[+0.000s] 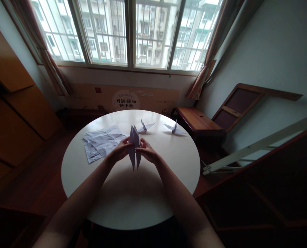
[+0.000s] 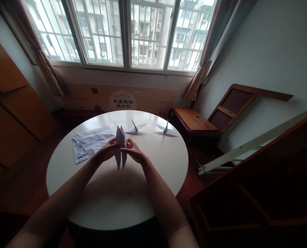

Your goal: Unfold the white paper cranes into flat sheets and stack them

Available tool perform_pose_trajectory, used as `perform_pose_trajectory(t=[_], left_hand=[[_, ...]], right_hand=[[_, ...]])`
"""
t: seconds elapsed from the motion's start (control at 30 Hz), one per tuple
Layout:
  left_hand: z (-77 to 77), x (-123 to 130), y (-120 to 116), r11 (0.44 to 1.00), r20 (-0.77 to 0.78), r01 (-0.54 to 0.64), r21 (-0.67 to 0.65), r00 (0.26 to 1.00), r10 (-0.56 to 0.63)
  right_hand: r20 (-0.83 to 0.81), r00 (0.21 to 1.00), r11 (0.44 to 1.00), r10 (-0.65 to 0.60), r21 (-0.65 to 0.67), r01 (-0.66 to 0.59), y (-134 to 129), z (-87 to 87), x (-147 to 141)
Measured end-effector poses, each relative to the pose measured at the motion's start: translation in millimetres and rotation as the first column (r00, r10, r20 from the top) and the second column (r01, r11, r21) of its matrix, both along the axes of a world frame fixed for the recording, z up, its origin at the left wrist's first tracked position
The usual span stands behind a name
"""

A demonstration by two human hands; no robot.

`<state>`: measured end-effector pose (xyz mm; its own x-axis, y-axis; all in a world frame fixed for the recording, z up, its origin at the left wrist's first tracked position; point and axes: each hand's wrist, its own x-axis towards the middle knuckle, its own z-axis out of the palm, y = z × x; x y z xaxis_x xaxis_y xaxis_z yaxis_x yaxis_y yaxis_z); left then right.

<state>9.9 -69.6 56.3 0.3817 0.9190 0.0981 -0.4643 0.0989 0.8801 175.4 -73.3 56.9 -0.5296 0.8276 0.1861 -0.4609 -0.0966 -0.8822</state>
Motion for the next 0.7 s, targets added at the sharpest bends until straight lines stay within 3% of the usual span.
perform_pose_trajectory(t=[0.3,0.7], left_hand=[[-2.5,-1,2,0.999,0.031,-0.035,-0.013,0.999,0.036],[-3.0,1,4,0.992,0.020,-0.080,-0.097,0.996,0.082]], right_hand=[[-0.051,0.980,0.980,-0.191,-0.058,0.188,4,-1.4,-1],[-0.053,0.870,0.871,-0.490,-0.071,0.486,19,-11.7,-1]])
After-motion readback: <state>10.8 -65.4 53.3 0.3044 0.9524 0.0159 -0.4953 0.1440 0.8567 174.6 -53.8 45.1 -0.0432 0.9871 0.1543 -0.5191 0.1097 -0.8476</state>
